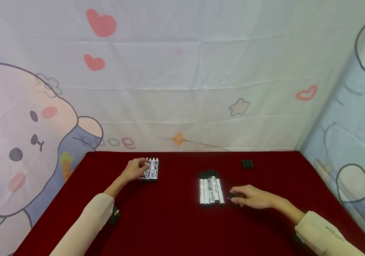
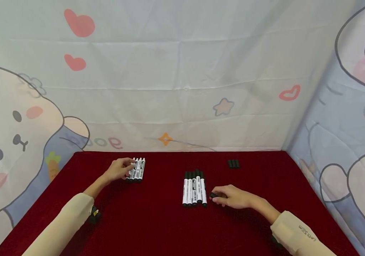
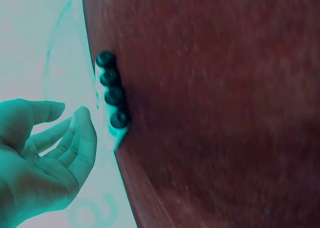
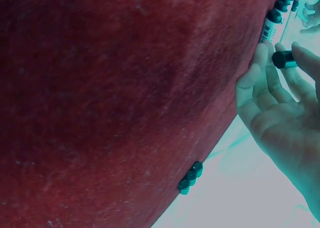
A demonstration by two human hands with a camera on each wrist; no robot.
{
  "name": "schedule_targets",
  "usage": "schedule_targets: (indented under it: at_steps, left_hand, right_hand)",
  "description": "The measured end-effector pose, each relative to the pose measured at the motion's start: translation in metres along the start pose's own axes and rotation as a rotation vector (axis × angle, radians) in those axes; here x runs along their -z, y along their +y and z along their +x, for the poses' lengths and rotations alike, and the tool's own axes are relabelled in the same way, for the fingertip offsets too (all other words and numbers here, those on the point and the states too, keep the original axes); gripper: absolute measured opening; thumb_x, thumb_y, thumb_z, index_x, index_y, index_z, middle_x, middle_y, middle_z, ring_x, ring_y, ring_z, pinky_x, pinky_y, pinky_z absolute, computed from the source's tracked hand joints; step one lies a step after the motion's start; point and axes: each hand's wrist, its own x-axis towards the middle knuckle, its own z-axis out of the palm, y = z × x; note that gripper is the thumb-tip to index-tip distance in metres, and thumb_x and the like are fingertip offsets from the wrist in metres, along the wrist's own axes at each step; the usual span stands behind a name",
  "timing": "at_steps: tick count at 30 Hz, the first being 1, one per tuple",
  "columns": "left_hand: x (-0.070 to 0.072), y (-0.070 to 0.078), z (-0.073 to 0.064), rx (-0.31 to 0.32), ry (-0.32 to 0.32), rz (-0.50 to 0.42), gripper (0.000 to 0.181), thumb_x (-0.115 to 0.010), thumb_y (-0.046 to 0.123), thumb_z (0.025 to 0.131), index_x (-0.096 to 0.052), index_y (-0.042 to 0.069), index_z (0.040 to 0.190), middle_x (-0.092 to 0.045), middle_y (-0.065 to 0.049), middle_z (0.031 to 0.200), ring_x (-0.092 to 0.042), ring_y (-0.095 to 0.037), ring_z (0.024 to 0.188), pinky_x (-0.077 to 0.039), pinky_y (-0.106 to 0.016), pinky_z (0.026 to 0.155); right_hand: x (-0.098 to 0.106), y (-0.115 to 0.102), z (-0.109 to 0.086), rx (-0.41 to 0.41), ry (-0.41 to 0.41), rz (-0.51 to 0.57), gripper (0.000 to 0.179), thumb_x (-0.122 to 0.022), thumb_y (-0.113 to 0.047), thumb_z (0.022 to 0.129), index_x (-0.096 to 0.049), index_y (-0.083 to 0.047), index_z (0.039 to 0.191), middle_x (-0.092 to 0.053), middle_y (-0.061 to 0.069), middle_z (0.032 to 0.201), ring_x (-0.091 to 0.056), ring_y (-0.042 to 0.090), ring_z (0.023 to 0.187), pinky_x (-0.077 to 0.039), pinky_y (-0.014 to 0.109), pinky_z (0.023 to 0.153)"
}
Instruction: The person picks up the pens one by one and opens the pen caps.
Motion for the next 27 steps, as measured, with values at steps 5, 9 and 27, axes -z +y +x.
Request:
schedule_targets:
  at_steps: [5,9,27]
  left_hand:
    - [-0.008,0.012,-0.003,-0.049,-0.06,-0.011,0.032,-0.059,0.007,0.102,-0.061,-0.01,0.129,-0.071,-0.028,0.104,-0.068,-0.029,0.066,-0.059,-0.032,0.053]
    - [-0.014,0.018,-0.005,-0.073,-0.095,-0.016,0.032,-0.058,0.006,0.102,-0.062,-0.01,0.13,-0.071,-0.026,0.104,-0.068,-0.028,0.066,-0.059,-0.033,0.053]
    - [-0.04,0.038,-0.015,-0.152,-0.216,-0.05,0.029,-0.059,0.006,0.102,-0.062,-0.007,0.127,-0.071,-0.022,0.096,-0.064,-0.021,0.065,-0.057,-0.029,0.054]
  right_hand:
    - [0.001,0.009,-0.002,0.031,0.079,-0.073,0.027,-0.055,-0.027,0.107,-0.066,-0.009,0.123,-0.067,0.001,0.11,-0.058,0.001,0.095,-0.053,0.022,0.081]
    - [0.002,0.015,-0.002,0.048,0.136,-0.092,0.026,-0.057,-0.025,0.106,-0.067,-0.008,0.123,-0.063,0.0,0.108,-0.054,0.001,0.092,-0.051,0.021,0.077]
    - [0.024,0.035,-0.008,-0.031,0.128,0.011,0.027,-0.058,-0.02,0.105,-0.065,-0.001,0.123,-0.07,0.006,0.099,-0.06,0.004,0.08,-0.053,0.023,0.07]
